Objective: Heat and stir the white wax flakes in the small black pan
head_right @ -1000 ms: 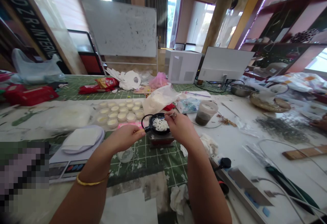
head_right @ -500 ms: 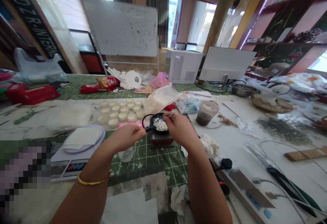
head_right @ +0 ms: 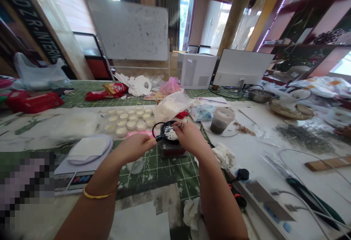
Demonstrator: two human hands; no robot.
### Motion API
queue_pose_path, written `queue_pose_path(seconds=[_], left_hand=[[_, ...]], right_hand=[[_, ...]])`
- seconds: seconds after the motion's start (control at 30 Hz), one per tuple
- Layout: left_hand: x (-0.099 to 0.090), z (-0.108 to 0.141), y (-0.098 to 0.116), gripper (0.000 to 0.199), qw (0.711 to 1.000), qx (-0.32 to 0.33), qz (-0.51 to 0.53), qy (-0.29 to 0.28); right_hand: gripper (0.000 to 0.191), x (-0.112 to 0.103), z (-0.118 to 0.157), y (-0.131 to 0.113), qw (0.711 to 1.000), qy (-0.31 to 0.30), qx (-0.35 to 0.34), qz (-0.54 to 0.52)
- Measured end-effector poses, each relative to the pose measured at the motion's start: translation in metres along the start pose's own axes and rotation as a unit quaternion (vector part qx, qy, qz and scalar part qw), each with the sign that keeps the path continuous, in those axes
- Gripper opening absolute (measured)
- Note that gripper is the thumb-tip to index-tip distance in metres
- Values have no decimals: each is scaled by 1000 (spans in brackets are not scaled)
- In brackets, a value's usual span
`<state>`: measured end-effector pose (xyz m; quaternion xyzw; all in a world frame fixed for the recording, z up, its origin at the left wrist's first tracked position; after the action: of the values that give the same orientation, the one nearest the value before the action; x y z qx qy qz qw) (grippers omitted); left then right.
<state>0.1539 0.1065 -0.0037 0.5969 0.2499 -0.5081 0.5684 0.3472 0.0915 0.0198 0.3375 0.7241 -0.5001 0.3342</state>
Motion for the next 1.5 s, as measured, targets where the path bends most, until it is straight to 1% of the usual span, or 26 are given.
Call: queue_pose_path(seconds=[0.07, 0.1, 0.2, 0.23, 0.3, 0.37, 0.43, 0.5, 0.57, 0.7, 0.73, 0.8, 0.87, 0.9, 1.03, 1.17, 1.3, 1.43, 1.5], left_hand=[[0, 0, 0, 43, 1000, 0, 0, 0], [0, 0, 1, 43, 1000, 0, 0, 1], [0, 0, 1, 43, 1000, 2, 0, 2], [0, 0, 1, 43, 1000, 3, 0, 1], [0, 0, 1, 44, 1000, 3, 0, -1], [1, 0, 0, 44, 1000, 7, -2, -1], [1, 0, 0, 43, 1000, 10, -5, 2], [1, 0, -1, 43, 1000, 8, -6, 3], [1, -1, -1, 43, 1000, 3, -6, -1], [1, 0, 0, 44, 1000, 2, -3, -7], [0, 0, 0, 44, 1000, 2, -4, -6], [0, 0, 0, 43, 1000, 1, -7, -5], [0, 0, 1, 44, 1000, 2, -6, -7], [0, 0, 1, 44, 1000, 2, -5, -9], [0, 1, 1, 45, 1000, 8, -7, -3], [0, 1, 1, 44, 1000, 5, -10, -4], [-1, 1, 1, 44, 1000, 6, -5, -4], [-1, 2, 2, 43, 1000, 6, -5, -2], [-1, 2, 2, 44, 1000, 5, -5, -4]], right_hand=[[29, -2, 2, -2, 1000, 15, -6, -14], [29, -2, 3, -3, 1000, 13, -10, -23], [28, -2, 5, -6, 999, -21, -11, -21], [28, -3, 5, -6, 1000, -23, -8, -12], [28, -6, 7, -6, 1000, -3, -5, -9], [29, -8, 8, -5, 999, 5, -12, -35], [29, -8, 9, -3, 998, -11, -19, -52], [28, -8, 7, 2, 999, -21, -12, -45], [29, -10, 5, 8, 999, -7, 11, -47], [31, -14, 0, 17, 996, 50, 48, -47], [31, -15, -1, 19, 997, 55, 52, -34], [30, -13, -2, 19, 998, 39, 53, -7], [29, -11, -3, 19, 999, 13, 50, 2], [29, -11, -3, 19, 999, 11, 50, 1], [30, -8, -5, 18, 997, 47, 60, 3], [29, 0, -7, 13, 999, 18, 26, -1], [29, 4, -6, 6, 999, 34, 11, -17], [29, 5, -3, 0, 1000, 6, 1, 11], [30, 4, -2, -2, 1000, 11, 7, 7]])
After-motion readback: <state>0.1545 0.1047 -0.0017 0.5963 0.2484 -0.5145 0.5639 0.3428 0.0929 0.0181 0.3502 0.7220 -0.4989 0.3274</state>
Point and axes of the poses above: each hand's wrist, its own z-axis away from the middle knuckle, its own x-axis out of the palm, y = z × x, the point moved 2 cm from there along -z, towards the middle knuckle, and after that the axes turned 4 degrees about -x, right-handed, at the moved point
